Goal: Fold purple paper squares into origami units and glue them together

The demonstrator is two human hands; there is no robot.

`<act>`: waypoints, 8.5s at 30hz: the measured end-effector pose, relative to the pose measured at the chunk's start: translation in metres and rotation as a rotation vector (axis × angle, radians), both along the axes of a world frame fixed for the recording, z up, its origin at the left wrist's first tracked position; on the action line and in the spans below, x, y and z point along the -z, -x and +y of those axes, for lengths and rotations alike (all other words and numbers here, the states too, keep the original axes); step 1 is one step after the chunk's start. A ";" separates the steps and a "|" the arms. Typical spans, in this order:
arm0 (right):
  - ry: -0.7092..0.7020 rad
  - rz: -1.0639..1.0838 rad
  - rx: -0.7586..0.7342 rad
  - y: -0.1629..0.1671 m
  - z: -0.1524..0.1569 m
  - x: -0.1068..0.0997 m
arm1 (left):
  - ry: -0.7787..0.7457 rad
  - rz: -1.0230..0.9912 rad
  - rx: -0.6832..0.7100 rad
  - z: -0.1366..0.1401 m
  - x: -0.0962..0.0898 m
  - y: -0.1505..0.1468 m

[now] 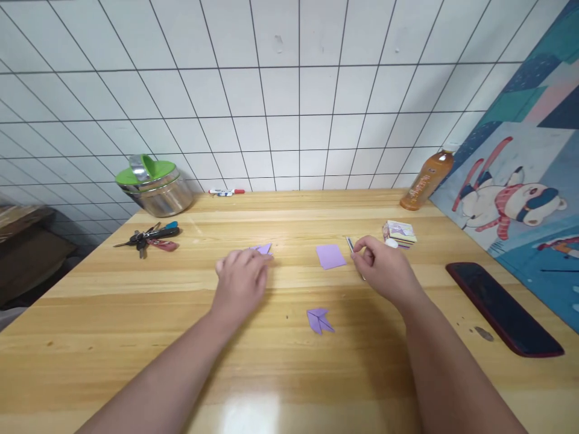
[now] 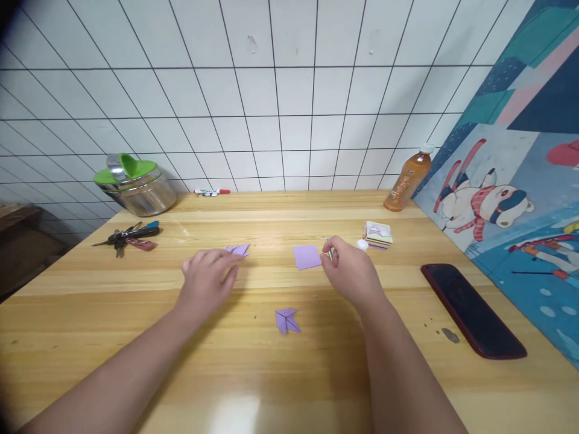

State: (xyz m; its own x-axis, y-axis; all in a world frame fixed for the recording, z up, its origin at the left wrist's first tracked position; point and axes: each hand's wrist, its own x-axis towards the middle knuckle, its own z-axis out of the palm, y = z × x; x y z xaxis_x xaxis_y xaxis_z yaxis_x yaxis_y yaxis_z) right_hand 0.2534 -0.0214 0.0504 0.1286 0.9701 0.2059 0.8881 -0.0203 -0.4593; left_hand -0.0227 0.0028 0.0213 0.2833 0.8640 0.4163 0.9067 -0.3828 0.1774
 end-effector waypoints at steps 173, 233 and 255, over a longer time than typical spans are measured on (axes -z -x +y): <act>0.435 0.018 -0.331 0.051 -0.008 0.020 | 0.349 0.231 0.465 -0.090 0.012 -0.053; 0.289 0.843 -0.310 0.081 -0.009 0.026 | 0.694 -1.199 0.239 -0.030 0.016 -0.032; 0.301 0.695 -0.476 0.077 -0.015 0.024 | 0.782 -1.126 0.229 -0.029 0.015 -0.031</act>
State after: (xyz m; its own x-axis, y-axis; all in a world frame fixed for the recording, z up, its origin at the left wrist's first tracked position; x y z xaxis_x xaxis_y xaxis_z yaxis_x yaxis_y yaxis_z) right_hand 0.1766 -0.0366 0.0261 -0.3011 0.9527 -0.0407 0.3565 0.0729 -0.9315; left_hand 0.0086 -0.0263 0.0068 0.2874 0.9564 -0.0524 0.0657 0.0349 0.9972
